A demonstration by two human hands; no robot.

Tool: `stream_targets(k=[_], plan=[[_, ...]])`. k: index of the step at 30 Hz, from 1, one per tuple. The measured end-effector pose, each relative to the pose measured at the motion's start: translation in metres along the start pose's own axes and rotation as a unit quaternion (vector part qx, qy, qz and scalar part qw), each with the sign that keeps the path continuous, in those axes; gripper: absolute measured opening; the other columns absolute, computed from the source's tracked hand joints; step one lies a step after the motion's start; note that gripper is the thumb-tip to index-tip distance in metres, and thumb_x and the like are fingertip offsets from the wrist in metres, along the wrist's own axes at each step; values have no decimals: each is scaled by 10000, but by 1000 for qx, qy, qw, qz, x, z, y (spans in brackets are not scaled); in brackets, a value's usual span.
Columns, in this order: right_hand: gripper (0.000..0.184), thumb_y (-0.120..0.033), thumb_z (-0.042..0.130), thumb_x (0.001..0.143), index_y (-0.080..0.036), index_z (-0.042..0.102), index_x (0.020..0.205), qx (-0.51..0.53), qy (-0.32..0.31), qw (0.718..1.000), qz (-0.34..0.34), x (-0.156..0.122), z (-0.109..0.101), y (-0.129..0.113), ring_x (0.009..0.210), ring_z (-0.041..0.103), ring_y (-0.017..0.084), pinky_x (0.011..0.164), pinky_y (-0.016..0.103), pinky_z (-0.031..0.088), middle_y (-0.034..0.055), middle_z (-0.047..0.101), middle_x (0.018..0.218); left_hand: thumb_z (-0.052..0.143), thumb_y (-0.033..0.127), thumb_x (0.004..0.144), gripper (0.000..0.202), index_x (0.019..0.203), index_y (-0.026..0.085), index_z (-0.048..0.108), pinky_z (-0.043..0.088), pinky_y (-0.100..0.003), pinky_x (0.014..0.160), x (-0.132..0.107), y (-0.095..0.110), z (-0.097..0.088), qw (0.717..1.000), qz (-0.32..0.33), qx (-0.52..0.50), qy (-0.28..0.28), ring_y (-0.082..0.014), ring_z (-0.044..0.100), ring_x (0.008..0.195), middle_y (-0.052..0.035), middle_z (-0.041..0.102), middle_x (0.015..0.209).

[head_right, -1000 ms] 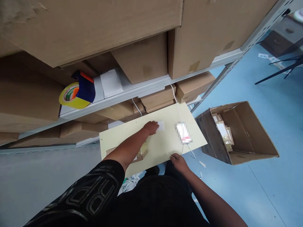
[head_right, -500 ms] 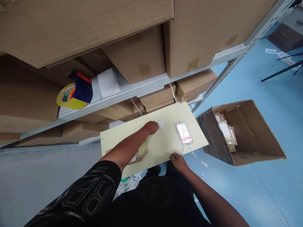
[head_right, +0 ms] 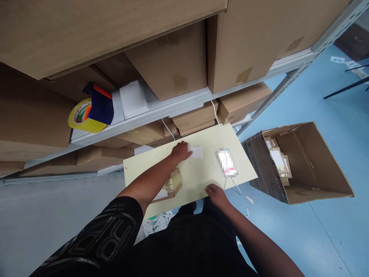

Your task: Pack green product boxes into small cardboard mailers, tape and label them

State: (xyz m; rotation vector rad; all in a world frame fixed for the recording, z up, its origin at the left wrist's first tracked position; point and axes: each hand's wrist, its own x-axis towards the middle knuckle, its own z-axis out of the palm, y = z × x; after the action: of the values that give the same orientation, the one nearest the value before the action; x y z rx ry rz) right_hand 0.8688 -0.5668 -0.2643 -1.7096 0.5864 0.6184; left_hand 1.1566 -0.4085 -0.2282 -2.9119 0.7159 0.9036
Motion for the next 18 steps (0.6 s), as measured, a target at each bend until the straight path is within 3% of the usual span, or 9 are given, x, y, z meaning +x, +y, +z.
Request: stream_targets(k=[3,6,13,18], plan=[[315,-508,543,863,-239,705,895,2,-1,1000,1,2,0,-2,833,684,252,755,353,484,42,732,851,636,402,914,459,1255,95,644,503,-394,962,3,-11,-2,998,-68,-4,-13,-337,575,1212,-225,586,1323],[337,-517,540,867,-230,709,919,1,-3,1000,6,3,0,-2,827,683,244,751,346,489,39,728,849,608,276,922,323,1172,90,691,509,-373,961,7,-17,1,998,-51,6,-28,-308,623,1167,-214,629,1258],[358,-515,533,865,-217,713,950,-2,1,1000,1,6,0,-4,857,688,237,779,338,497,48,737,893,556,285,945,337,1202,114,690,541,-349,929,11,-22,5,998,-39,36,-29,-286,665,1141,-188,665,1270],[349,-514,528,870,-218,703,935,-14,7,1000,1,8,3,-6,826,679,230,771,334,496,42,722,858,511,232,962,317,1168,103,714,534,-339,925,8,-25,1,997,3,65,-33,-276,672,1137,-185,686,1257]])
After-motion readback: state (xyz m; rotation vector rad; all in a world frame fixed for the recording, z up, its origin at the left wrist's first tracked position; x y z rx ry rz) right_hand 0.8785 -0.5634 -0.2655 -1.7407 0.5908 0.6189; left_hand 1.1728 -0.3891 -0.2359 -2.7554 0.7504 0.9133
